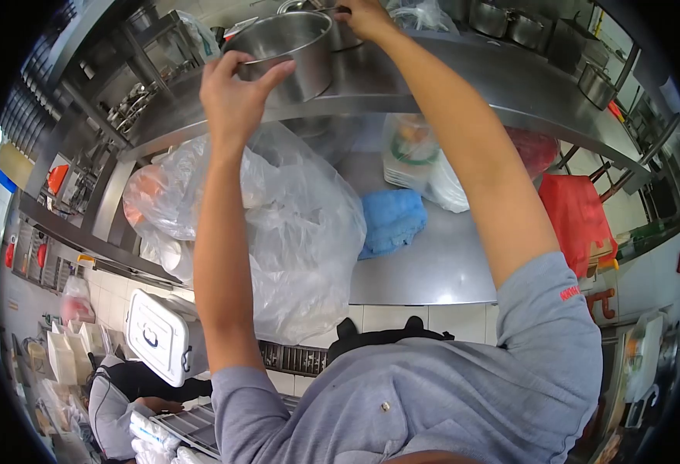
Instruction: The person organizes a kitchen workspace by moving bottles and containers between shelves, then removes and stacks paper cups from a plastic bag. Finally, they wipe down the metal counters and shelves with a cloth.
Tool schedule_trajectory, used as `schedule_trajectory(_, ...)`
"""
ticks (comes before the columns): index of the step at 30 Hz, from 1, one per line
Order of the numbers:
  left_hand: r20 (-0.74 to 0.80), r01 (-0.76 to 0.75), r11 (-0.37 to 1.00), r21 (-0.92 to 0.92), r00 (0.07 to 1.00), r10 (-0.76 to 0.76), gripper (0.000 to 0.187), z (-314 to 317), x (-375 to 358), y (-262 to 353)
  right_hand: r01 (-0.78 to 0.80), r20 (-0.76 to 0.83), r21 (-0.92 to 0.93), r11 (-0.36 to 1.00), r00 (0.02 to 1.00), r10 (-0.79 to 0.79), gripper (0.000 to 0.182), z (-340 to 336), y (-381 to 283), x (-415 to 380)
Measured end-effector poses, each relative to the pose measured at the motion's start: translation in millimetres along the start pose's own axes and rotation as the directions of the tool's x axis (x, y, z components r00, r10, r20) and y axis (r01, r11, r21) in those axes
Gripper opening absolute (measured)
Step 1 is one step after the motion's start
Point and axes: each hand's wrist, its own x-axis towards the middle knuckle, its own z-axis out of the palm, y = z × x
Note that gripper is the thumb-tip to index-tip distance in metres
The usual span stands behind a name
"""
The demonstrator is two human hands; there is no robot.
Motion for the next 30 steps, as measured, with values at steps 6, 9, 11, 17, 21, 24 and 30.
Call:
schedule_trajectory(6,-0.024,-0.027,0.999,0.036,0.999,0.028,0.061,44,7,3,-0.075,0.071,0.3,0.951,0.996,0.056,0.03,15,44,14)
schedule_trajectory(9,-0.032,-0.042,0.998,0.052,0.999,0.044,0.066,42,-3,8,0.099,0.248,-0.139,0.985,0.967,-0.063,0.041,16,82,19)
schedule_trajectory(11,-0.026,-0.001,0.999,0.034,1.0,0.002,0.065,19,-11,16,0.047,0.286,-0.108,0.993,0.958,-0.015,0.045,7,108,19)
schedule_trajectory(17,0.095,0.207,0.799,-0.564,0.978,-0.186,0.019,-130,-154,9,0.112,0.221,0.153,0.982,0.965,-0.144,0.026,-142,-96,-88)
schedule_trajectory(21,0.662,0.351,0.934,0.066,0.685,-0.305,0.02,-139,-202,-43,0.224,0.243,0.678,0.7,0.83,-0.501,0.018,-68,-148,-188)
schedule_trajectory(24,0.672,-0.436,0.754,0.491,0.741,-0.009,0.03,-121,-223,-88,0.271,0.533,0.662,0.698,0.485,-0.693,0.028,19,-193,-235)
schedule_trajectory(30,0.432,-0.464,0.17,0.869,0.547,-0.717,0.023,-231,-213,-101,0.505,0.679,0.256,0.825,0.513,-0.525,0.038,116,-229,-177)
